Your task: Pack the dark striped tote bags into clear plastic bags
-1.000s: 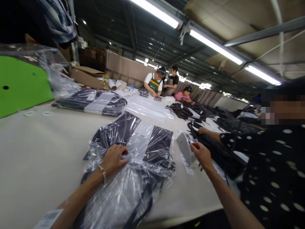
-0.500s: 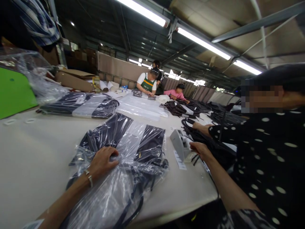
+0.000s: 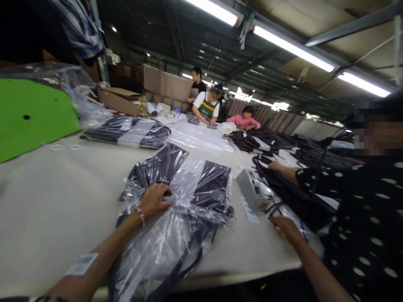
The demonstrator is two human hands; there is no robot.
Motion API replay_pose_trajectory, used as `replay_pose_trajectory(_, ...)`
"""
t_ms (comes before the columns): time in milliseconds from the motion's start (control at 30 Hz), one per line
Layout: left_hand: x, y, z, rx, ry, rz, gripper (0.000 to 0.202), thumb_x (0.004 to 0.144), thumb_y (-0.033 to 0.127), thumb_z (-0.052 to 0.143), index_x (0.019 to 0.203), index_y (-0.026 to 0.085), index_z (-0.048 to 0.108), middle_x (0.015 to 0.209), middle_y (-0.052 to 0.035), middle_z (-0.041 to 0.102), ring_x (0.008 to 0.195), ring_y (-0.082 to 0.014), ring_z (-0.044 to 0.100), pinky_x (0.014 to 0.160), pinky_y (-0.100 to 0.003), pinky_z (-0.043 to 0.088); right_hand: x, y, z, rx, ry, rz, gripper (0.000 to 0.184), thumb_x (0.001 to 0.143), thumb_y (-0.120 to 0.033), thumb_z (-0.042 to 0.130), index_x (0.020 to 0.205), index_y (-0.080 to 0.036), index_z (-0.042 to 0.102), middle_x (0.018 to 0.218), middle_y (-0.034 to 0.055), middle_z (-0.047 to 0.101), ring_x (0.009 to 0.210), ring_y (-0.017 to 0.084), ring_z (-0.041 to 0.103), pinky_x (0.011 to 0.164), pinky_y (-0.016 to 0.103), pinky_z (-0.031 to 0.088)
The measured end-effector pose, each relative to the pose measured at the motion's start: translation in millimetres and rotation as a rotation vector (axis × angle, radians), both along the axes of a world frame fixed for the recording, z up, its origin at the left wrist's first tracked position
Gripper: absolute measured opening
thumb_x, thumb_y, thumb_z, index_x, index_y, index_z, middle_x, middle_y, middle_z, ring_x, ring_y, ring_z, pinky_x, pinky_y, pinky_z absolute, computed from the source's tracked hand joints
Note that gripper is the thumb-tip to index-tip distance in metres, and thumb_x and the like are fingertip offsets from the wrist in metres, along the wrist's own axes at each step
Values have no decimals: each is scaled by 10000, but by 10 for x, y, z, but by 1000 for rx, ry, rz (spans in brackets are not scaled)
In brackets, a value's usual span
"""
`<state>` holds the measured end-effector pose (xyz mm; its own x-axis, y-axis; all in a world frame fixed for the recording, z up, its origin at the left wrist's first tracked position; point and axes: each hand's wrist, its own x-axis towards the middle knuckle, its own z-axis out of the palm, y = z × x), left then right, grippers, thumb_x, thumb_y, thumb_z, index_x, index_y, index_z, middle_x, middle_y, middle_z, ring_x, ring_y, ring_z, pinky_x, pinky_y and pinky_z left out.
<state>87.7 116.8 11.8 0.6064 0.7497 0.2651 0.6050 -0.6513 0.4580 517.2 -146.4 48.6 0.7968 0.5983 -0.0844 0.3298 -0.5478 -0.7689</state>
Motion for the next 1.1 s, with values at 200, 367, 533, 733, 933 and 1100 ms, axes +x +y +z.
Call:
replay_pose_trajectory(200, 3, -23, -44, 2, -33, 3, 233, 700, 300, 691, 918, 221, 670, 979, -28, 669, 982, -237, 557, 934, -372, 398, -488, 446, 280, -78, 66, 355, 309, 593, -545, 680, 590, -237, 652, 617, 62, 623, 624, 225, 577, 615, 354, 474)
replay_pose_trajectory(367, 4, -53, -74, 5, -54, 12, 255, 695, 300, 725, 932, 228, 662, 976, -14, 657, 994, -228, 540, 954, -368, 385, -1883, 1438, 691, -174, 88, 1097, 279, 776, -468, 630, 772, -197, 694, 712, -2, 639, 674, 144, 545, 633, 245, 420)
replay_pose_trajectory(533, 7, -60, -88, 17, -74, 18, 204, 740, 312, 695, 919, 224, 652, 955, -29, 650, 974, -230, 541, 954, -377, 386, -2743, 2275, 516, -453, -297, 1473, 162, 704, -351, 685, 702, -192, 715, 615, -42, 625, 609, 123, 539, 550, 216, 376)
replay_pose_trajectory(733, 21, -41, -145, -8, -72, 19, 316, 712, 284, 705, 1006, 214, 613, 1016, -52, 649, 1031, -259, 548, 1071, -424, 310, -2868, 2649, 265, -655, -575, 1474, 148, 565, -258, 730, 471, -201, 630, 468, -35, 582, 514, 149, 567, 497, 238, 378)
replay_pose_trajectory(933, 41, -35, -210, -38, -161, 16, 574, 714, 292, 705, 1244, 195, 509, 1166, -78, 647, 1110, -278, 549, 1117, -440, 261, -2980, 2723, 249, -682, -782, 1370, 268, 404, -263, 860, 617, -216, 704, 584, 9, 666, 690, 244, 669, 617, 279, 460)
replay_pose_trajectory(1100, 46, -33, -198, -61, -154, 12, 683, 695, 262, 719, 1324, 213, 458, 1236, -82, 629, 1157, -283, 536, 1117, -448, 260, -2986, 2710, 205, -676, -832, 1276, 375, 369, -314, 905, 675, -217, 711, 715, 57, 710, 789, 296, 688, 673, 311, 483)
